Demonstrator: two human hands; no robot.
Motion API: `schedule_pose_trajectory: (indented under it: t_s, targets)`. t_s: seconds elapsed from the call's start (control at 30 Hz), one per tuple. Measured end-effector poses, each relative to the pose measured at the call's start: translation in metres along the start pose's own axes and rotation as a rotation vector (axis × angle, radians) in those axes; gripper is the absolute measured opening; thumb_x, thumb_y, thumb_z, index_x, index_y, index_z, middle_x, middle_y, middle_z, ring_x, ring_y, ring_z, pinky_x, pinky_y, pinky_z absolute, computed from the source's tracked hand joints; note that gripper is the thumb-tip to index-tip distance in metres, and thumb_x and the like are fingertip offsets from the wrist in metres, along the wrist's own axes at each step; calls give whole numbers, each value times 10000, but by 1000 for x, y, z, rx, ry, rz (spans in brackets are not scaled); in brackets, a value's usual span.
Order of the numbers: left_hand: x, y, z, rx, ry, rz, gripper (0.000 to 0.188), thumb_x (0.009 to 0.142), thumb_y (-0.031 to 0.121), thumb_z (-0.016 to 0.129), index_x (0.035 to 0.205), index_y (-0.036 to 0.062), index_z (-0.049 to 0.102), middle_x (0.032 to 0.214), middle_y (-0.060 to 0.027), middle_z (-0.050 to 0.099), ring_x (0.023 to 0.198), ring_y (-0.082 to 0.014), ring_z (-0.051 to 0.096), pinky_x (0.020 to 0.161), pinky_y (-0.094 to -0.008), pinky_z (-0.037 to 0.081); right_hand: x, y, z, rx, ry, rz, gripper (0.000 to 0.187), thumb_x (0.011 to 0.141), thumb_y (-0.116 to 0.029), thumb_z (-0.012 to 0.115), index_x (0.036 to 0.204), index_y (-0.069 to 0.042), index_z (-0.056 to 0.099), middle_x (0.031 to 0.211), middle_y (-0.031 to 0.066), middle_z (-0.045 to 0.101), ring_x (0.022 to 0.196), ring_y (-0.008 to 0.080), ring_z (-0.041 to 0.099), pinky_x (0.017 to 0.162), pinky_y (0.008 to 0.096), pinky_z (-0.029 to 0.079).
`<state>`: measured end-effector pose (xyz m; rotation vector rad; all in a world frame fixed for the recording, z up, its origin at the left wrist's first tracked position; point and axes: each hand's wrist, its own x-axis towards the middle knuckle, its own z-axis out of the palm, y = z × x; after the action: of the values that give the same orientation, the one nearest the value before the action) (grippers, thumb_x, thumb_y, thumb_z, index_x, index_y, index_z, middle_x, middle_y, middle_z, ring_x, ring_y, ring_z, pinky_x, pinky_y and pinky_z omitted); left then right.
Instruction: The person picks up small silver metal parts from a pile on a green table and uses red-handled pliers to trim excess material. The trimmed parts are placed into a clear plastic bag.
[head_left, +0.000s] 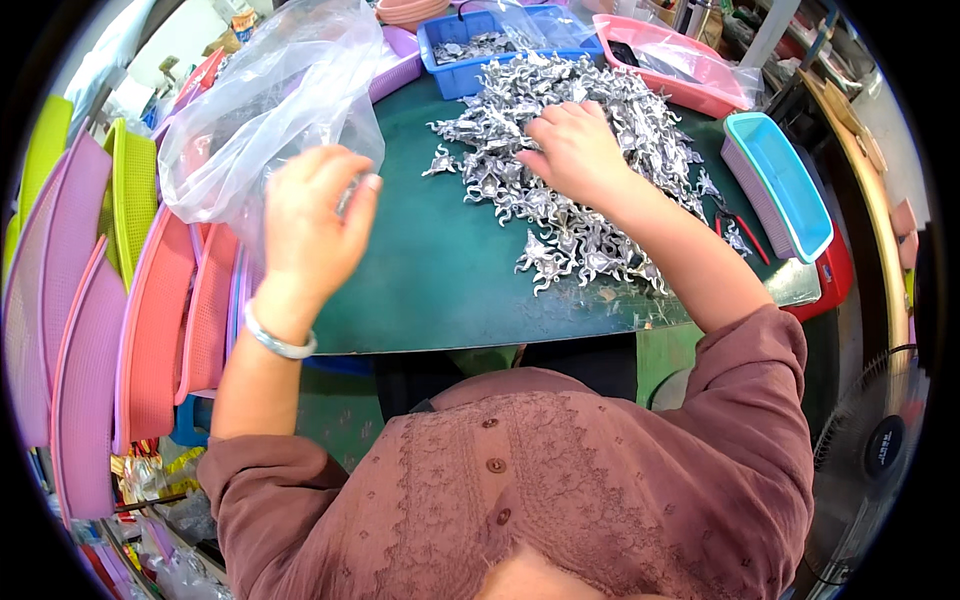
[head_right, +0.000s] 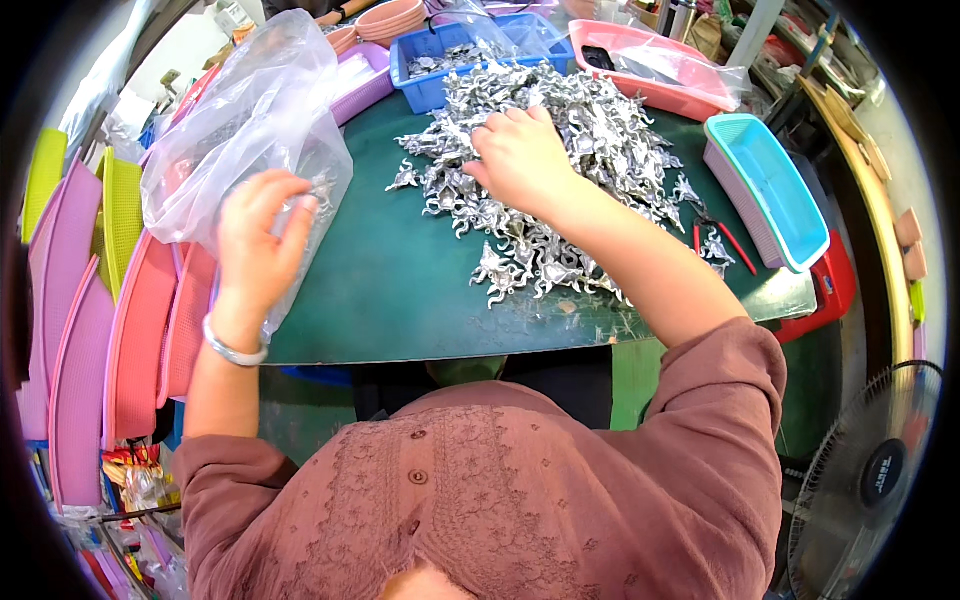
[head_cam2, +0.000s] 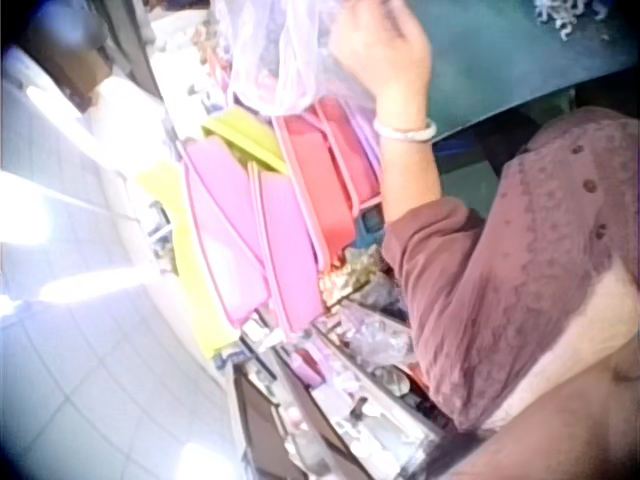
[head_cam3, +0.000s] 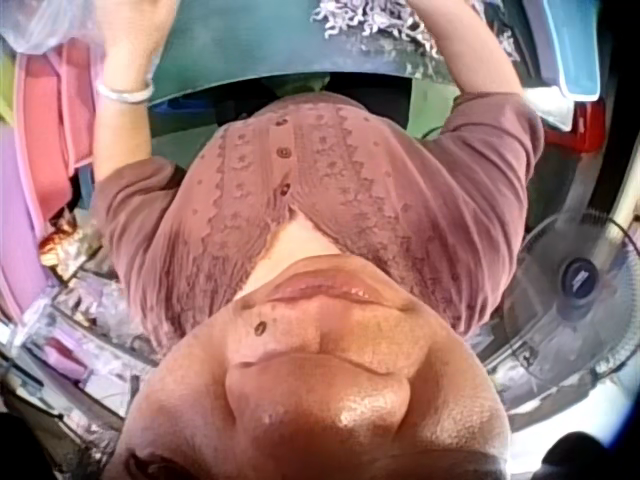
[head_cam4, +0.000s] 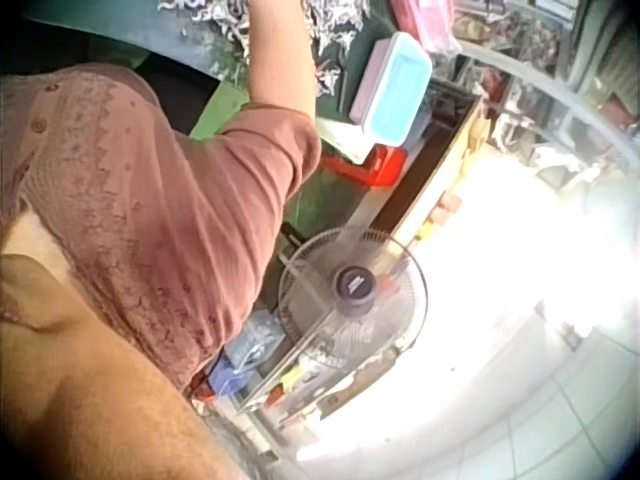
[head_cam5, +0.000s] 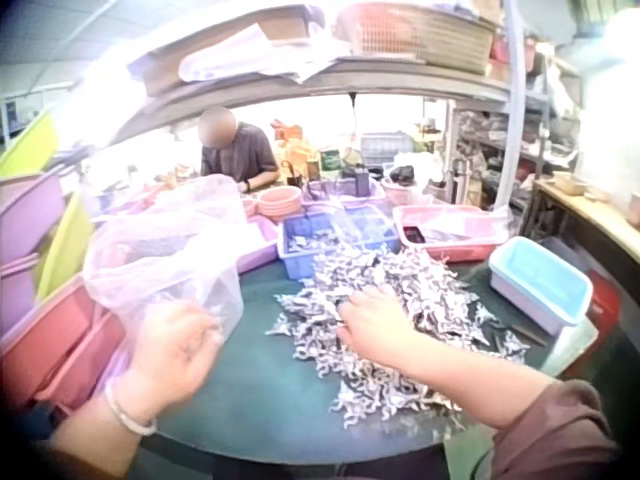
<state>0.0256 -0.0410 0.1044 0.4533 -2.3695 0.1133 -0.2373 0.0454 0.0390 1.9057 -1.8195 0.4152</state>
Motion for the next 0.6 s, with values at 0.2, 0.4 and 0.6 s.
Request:
schedule_pose_trajectory:
  t_s: [0.2, 0.4, 0.6]
  targets:
    - [-22, 13, 28, -313, -184, -99, 106, 716, 58, 610, 808, 10, 588, 816, -124, 580, 771, -287, 561, 692, -337, 442, 24, 8, 23, 38, -48, 88, 171, 748, -232, 578, 717, -65, 600, 705, 92, 572, 727, 253, 557, 675, 378, 386]
    - [-37, 18, 45, -610, -324, -374, 140, 735, 84, 618, 848, 2, 603, 815, -85, 591, 777, -181, 567, 690, -284, 436, 15, 19, -11, 1031, -97, 548, 168, 780, -166, 597, 781, 2, 615, 672, 35, 598, 618, 114, 534, 591, 254, 432]
    - [-32, 33, 65, -1208, -423, -691, 283, 869, 198, 505, 1050, -18, 523, 865, -64, 581, 771, -111, 538, 729, -226, 423, -11, -7, -28, 1714, -172, 687, 127, 772, -141, 612, 788, -15, 617, 658, 31, 589, 587, 83, 500, 570, 205, 396]
